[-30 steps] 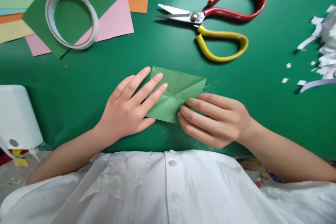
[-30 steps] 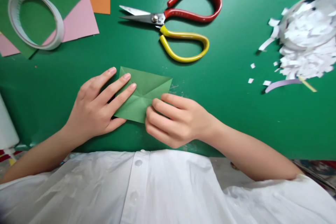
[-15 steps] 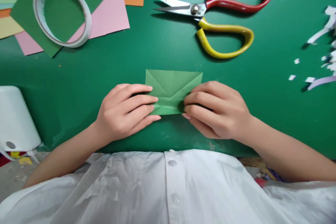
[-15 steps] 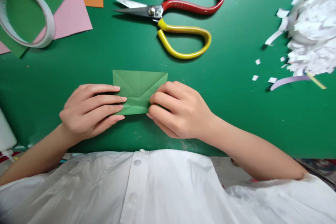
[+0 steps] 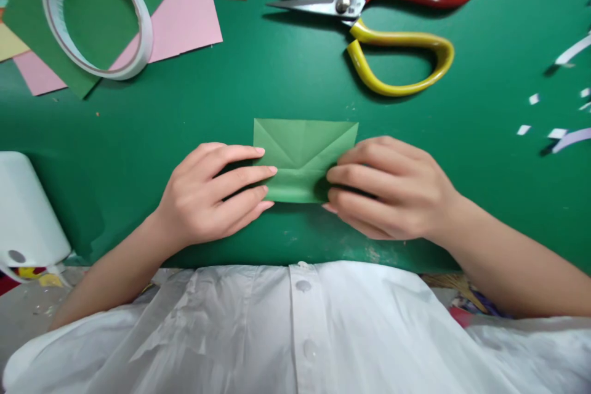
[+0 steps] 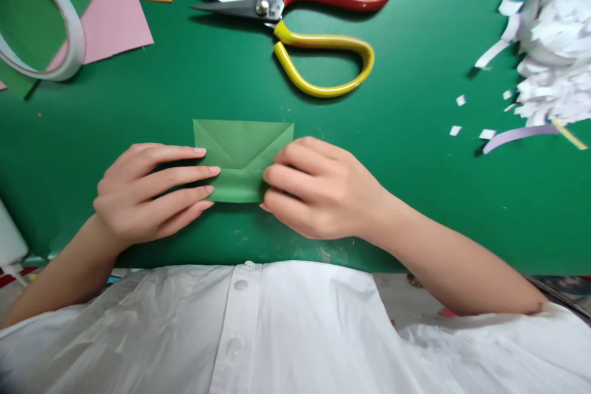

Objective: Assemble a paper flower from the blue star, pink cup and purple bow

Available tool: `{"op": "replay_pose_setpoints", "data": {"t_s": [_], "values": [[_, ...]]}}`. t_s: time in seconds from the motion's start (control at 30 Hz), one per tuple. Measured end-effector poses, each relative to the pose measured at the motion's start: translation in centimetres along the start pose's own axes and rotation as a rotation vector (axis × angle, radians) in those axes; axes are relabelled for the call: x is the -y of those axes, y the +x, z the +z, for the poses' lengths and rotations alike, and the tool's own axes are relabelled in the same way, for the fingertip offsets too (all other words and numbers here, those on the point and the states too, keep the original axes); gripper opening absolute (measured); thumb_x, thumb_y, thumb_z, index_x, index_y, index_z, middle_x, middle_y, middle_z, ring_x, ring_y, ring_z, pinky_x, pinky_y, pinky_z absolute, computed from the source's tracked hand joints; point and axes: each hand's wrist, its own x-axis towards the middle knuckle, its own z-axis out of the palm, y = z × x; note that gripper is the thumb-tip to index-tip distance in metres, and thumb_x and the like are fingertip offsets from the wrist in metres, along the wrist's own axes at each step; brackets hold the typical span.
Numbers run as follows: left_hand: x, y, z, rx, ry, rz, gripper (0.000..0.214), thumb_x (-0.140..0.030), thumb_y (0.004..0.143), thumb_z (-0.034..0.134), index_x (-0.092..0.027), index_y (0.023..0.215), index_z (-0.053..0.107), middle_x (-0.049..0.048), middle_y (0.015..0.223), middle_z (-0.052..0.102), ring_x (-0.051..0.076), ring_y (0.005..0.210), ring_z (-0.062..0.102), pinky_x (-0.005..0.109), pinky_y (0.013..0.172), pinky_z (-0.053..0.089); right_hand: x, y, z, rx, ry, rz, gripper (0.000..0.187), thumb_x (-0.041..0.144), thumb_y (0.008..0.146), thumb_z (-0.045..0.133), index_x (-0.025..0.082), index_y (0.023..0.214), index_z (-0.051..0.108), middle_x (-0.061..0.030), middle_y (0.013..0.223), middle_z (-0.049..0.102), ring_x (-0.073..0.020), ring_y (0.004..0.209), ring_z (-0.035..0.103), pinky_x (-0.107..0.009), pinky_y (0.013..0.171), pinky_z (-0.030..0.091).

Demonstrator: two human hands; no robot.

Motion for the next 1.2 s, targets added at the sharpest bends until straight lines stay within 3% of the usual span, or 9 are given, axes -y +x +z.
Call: {"op": "replay_pose_setpoints", "data": {"t_s": [0.1,0.23,0.43,0.5,0.6,0.77,0.97,1.2], "values": [[-0.5,0.3,0.3,-0.033,-0.039,-0.17,0.009,-0.02,0.083,0.073,-0.02,0.083,0.064,0.0002,0.093,0.079,0.025,0.098,0.075,0.037,0.074,0.056,0.2,0.1,0.4,-0.007,-0.01,0.212,0.021,0.021,0.092,0.06,0.019,0.072,0.057,-0.0068,0.083,0.066,-0.0193,0.077,0.056,-0.036,0.065,0.046],[-1.1,0.4,0.8,-0.014,-0.01,-0.246,0.01,-0.015,0.088,0.066,-0.022,0.096,0.066,0.0017,0.092,0.077,0.022,0.1,0.073,0.036,0.077,0.056,0.6,0.2,0.6,0.014,-0.046,0.32,0.021,0.023,0.091,0.061,0.018,0.071,0.058,-0.0097,0.084,0.064,-0.0209,0.075,0.054,-0.038,0.066,0.044],[-1.0,0.4,1.4,-0.105,0.073,-0.133,0.01,-0.014,0.09,0.065,-0.022,0.094,0.069,0.0002,0.095,0.075,0.019,0.098,0.069,0.032,0.076,0.05,1.0,0.5,0.6,0.051,-0.056,0.394,0.025,0.025,0.095,0.054,0.019,0.07,0.056,-0.0101,0.083,0.062,-0.0221,0.076,0.053,-0.038,0.066,0.041],[-0.9,0.4,1.3,-0.078,0.114,-0.086,0.006,-0.022,0.091,0.068,-0.021,0.096,0.07,0.0012,0.098,0.076,0.02,0.098,0.069,0.033,0.077,0.051,1.0,0.5,0.7,0.034,-0.068,0.386,0.025,0.023,0.094,0.055,0.019,0.069,0.055,-0.01,0.082,0.061,-0.0219,0.075,0.052,-0.038,0.066,0.041],[-1.1,0.7,0.9,-0.03,0.182,0.008,0.021,-0.035,0.09,0.07,-0.018,0.104,0.072,0.0033,0.101,0.077,0.023,0.1,0.07,0.036,0.077,0.053,0.9,0.6,0.9,0.009,-0.089,0.361,0.024,0.021,0.091,0.058,0.019,0.068,0.054,-0.0095,0.079,0.059,-0.022,0.074,0.051,-0.038,0.064,0.04],[-2.1,0.9,0.6,0.05,0.221,0.151,0.032,-0.031,0.093,0.067,-0.009,0.116,0.071,0.0029,0.113,0.078,0.018,0.105,0.072,0.032,0.087,0.056,0.9,0.6,0.8,0.027,-0.104,0.363,0.025,0.023,0.093,0.056,0.019,0.068,0.053,-0.0092,0.08,0.061,-0.0219,0.074,0.05,-0.038,0.064,0.04],[-2.5,0.6,0.7,0.12,0.211,0.158,0.03,-0.028,0.097,0.06,-0.011,0.12,0.069,0.0074,0.122,0.075,0.018,0.111,0.072,0.03,0.096,0.058,1.0,0.5,0.7,0.054,-0.097,0.369,0.026,0.028,0.094,0.057,0.02,0.07,0.054,-0.0097,0.083,0.062,-0.0227,0.076,0.051,-0.039,0.065,0.04],[-2.3,0.8,0.9,0.114,0.171,0.149,0.031,-0.025,0.095,0.063,-0.007,0.118,0.068,0.0099,0.119,0.076,0.021,0.108,0.074,0.032,0.089,0.063,1.0,0.7,0.7,0.048,-0.107,0.372,0.025,0.024,0.093,0.057,0.019,0.068,0.055,-0.0098,0.081,0.062,-0.0222,0.074,0.049,-0.038,0.064,0.04]]}}
